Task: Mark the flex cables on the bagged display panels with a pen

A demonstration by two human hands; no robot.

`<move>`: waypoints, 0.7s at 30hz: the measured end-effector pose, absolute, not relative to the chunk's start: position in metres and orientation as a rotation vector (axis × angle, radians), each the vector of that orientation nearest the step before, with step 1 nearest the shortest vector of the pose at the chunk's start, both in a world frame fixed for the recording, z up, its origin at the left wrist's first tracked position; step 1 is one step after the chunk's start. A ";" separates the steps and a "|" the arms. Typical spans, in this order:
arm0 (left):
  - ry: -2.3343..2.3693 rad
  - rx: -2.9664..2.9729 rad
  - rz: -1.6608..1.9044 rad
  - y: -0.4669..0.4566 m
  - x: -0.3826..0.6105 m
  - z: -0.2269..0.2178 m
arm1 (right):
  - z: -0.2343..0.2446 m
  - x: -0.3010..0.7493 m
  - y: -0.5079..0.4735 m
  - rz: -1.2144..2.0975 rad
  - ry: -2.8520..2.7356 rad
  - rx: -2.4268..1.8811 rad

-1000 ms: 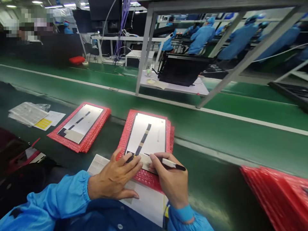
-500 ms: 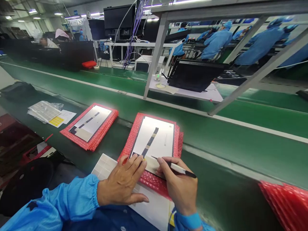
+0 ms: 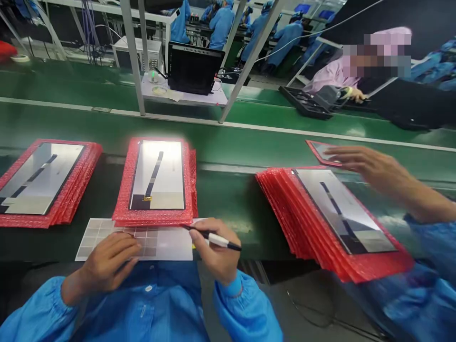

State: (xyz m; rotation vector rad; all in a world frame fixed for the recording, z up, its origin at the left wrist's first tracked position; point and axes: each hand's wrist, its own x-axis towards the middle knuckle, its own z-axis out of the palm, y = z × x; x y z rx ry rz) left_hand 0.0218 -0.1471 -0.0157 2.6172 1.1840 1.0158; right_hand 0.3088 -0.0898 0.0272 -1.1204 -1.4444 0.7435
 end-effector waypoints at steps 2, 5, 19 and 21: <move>1.239 2.659 0.749 -0.156 0.025 -0.030 | 0.015 0.316 -0.103 0.837 -1.552 -1.201; 1.309 2.692 0.512 -0.166 0.035 -0.048 | -0.004 0.315 -0.111 0.996 -1.574 -1.343; 1.410 2.522 0.535 -0.156 0.077 -0.048 | -0.031 0.289 -0.104 1.153 -1.418 -1.436; 1.451 2.511 0.505 -0.153 0.078 -0.049 | -0.033 0.288 -0.104 1.145 -1.406 -1.425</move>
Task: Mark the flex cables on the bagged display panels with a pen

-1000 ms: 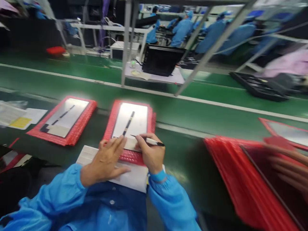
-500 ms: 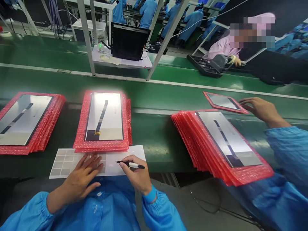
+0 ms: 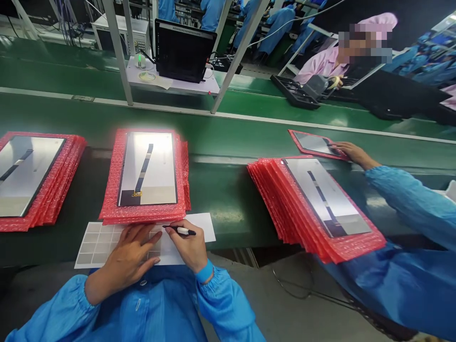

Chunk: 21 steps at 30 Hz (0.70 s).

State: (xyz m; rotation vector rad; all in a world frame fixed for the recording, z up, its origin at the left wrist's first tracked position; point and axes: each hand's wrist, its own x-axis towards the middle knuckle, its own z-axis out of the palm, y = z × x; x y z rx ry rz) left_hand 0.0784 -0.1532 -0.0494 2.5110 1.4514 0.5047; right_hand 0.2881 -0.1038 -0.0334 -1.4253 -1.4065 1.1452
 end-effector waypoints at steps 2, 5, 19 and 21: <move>1.461 2.504 0.472 -0.152 0.079 -0.049 | -0.036 0.287 -0.104 1.128 -1.397 -1.424; 1.454 2.505 0.439 -0.152 0.078 -0.047 | -0.039 0.286 -0.105 1.099 -1.404 -1.433; 1.464 2.497 0.418 -0.151 0.080 -0.043 | -0.041 0.286 -0.103 1.139 -1.404 -1.436; 1.463 2.498 0.416 -0.151 0.080 -0.043 | -0.040 0.286 -0.103 1.160 -1.393 -1.445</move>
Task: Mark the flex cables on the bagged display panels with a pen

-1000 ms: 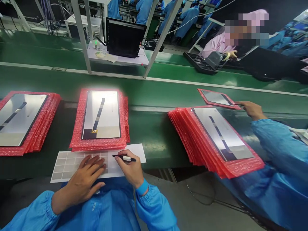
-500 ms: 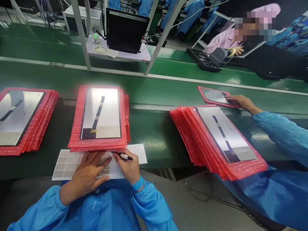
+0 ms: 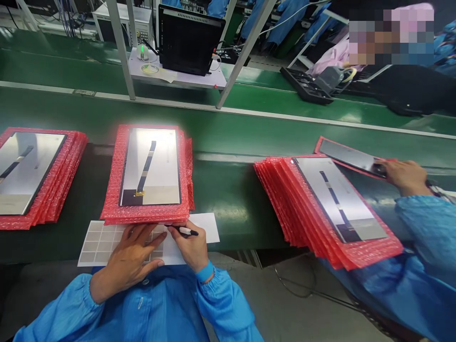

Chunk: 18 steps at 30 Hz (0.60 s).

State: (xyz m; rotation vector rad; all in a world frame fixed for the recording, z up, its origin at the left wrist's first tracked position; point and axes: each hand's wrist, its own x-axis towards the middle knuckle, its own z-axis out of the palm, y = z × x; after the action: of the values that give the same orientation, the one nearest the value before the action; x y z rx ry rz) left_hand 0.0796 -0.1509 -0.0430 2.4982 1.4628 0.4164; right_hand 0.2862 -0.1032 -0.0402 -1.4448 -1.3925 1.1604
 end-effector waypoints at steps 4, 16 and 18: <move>1.457 2.496 0.413 -0.150 0.079 -0.044 | -0.037 0.286 -0.103 1.166 -1.371 -1.445; 1.458 2.457 0.416 -0.150 0.079 -0.045 | -0.048 0.290 -0.102 1.139 -1.456 -1.419; 1.452 2.453 0.416 -0.150 0.079 -0.045 | -0.050 0.290 -0.102 1.165 -1.434 -1.400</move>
State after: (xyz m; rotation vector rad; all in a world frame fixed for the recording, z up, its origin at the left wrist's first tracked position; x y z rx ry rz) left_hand 0.0785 -0.1498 -0.0446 2.4533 1.4517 0.4157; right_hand 0.2904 -0.1023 -0.0496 -1.4004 -1.4336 1.1655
